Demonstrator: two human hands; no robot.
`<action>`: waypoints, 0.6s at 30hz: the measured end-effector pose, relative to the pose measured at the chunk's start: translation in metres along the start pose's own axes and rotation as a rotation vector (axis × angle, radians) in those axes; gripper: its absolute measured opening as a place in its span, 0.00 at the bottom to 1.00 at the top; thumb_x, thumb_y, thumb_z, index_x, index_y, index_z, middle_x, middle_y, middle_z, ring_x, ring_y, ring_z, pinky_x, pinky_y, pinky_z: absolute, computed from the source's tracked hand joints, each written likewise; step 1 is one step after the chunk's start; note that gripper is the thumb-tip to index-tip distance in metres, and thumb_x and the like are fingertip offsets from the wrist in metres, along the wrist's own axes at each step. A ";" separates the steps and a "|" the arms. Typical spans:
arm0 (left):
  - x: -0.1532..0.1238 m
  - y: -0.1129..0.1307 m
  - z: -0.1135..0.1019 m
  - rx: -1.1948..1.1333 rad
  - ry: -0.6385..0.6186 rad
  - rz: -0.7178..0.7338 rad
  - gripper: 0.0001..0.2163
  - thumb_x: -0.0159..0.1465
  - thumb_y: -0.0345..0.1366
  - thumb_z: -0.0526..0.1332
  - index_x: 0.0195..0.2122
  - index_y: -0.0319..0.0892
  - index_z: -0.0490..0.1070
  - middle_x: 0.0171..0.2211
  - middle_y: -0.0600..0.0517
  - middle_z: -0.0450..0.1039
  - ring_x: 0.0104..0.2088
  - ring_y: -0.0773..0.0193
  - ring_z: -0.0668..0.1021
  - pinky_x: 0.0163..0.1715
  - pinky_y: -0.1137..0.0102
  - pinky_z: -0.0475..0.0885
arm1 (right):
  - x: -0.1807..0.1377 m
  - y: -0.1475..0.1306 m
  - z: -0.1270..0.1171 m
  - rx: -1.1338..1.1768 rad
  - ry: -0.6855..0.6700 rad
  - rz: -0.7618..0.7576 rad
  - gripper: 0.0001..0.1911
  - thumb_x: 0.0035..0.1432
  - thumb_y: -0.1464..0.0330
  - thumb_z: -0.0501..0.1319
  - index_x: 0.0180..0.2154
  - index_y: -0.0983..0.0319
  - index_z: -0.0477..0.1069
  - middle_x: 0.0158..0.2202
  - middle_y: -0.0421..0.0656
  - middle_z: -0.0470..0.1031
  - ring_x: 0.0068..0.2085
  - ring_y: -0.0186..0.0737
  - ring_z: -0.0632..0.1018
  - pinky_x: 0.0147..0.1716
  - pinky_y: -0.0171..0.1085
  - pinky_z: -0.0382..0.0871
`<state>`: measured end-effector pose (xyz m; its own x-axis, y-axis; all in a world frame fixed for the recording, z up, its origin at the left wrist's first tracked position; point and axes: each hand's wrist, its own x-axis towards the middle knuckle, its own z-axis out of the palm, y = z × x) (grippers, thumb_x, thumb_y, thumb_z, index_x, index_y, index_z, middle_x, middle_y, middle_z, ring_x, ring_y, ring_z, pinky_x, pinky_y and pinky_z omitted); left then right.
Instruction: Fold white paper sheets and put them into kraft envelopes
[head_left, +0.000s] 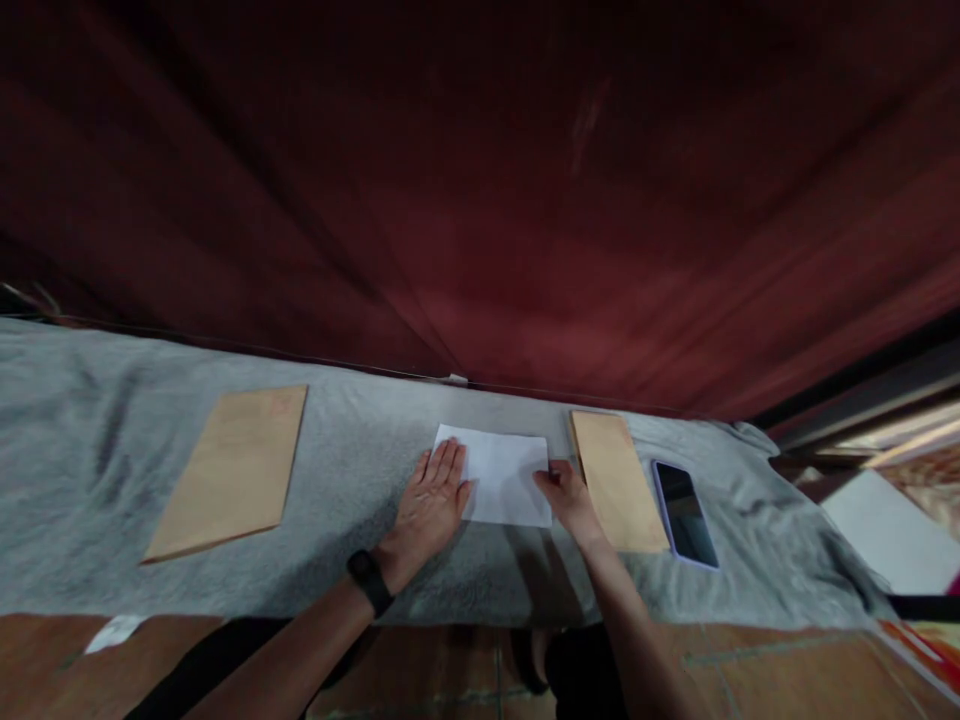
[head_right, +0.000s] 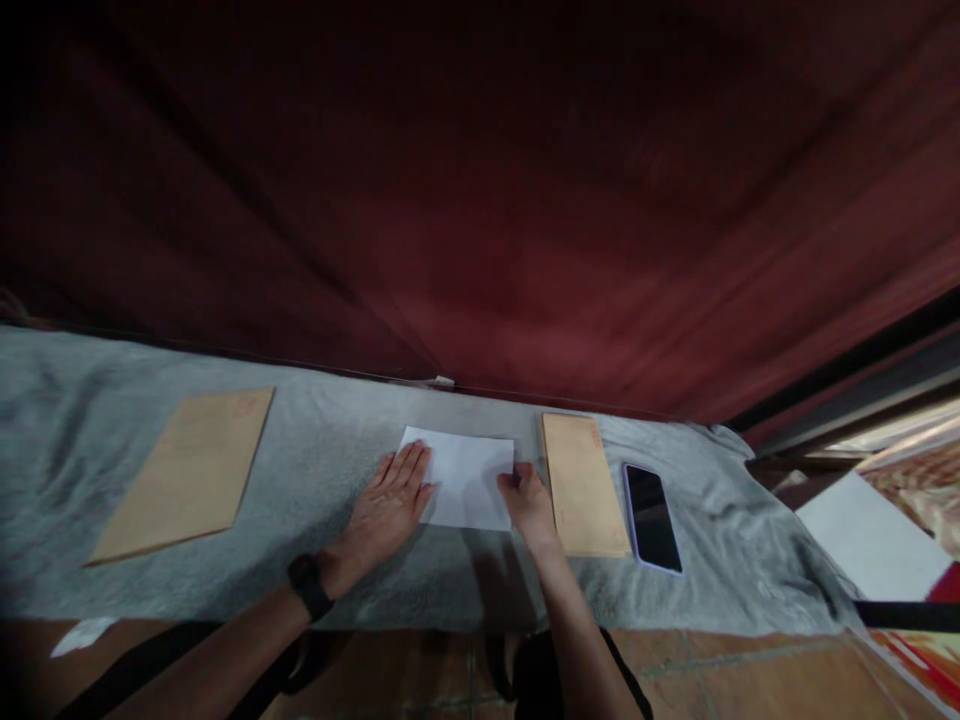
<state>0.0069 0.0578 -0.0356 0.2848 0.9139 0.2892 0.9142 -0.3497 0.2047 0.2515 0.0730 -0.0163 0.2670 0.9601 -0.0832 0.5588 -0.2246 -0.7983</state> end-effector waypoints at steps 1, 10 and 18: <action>0.002 0.000 -0.002 -0.014 -0.002 -0.007 0.26 0.73 0.40 0.47 0.68 0.34 0.60 0.68 0.39 0.60 0.70 0.50 0.61 0.69 0.51 0.53 | 0.002 -0.003 -0.003 0.107 -0.022 0.013 0.12 0.53 0.57 0.64 0.32 0.59 0.73 0.22 0.38 0.73 0.26 0.41 0.76 0.25 0.35 0.66; 0.011 0.047 -0.035 -0.263 -0.003 0.145 0.37 0.68 0.50 0.57 0.73 0.38 0.46 0.72 0.39 0.52 0.71 0.48 0.57 0.69 0.50 0.54 | -0.015 -0.059 -0.020 0.912 -0.100 0.088 0.17 0.46 0.54 0.70 0.32 0.57 0.69 0.28 0.37 0.77 0.31 0.42 0.79 0.31 0.37 0.72; 0.029 0.053 -0.051 -1.184 0.112 -0.426 0.24 0.74 0.46 0.46 0.64 0.40 0.67 0.61 0.46 0.72 0.62 0.55 0.73 0.63 0.60 0.67 | -0.009 -0.069 -0.004 0.796 -0.126 -0.099 0.25 0.60 0.47 0.55 0.43 0.60 0.73 0.45 0.49 0.79 0.45 0.46 0.80 0.40 0.40 0.74</action>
<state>0.0490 0.0549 0.0317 -0.0468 0.9971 0.0596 0.0935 -0.0550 0.9941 0.2142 0.0792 0.0421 0.1284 0.9916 -0.0184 -0.1632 0.0028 -0.9866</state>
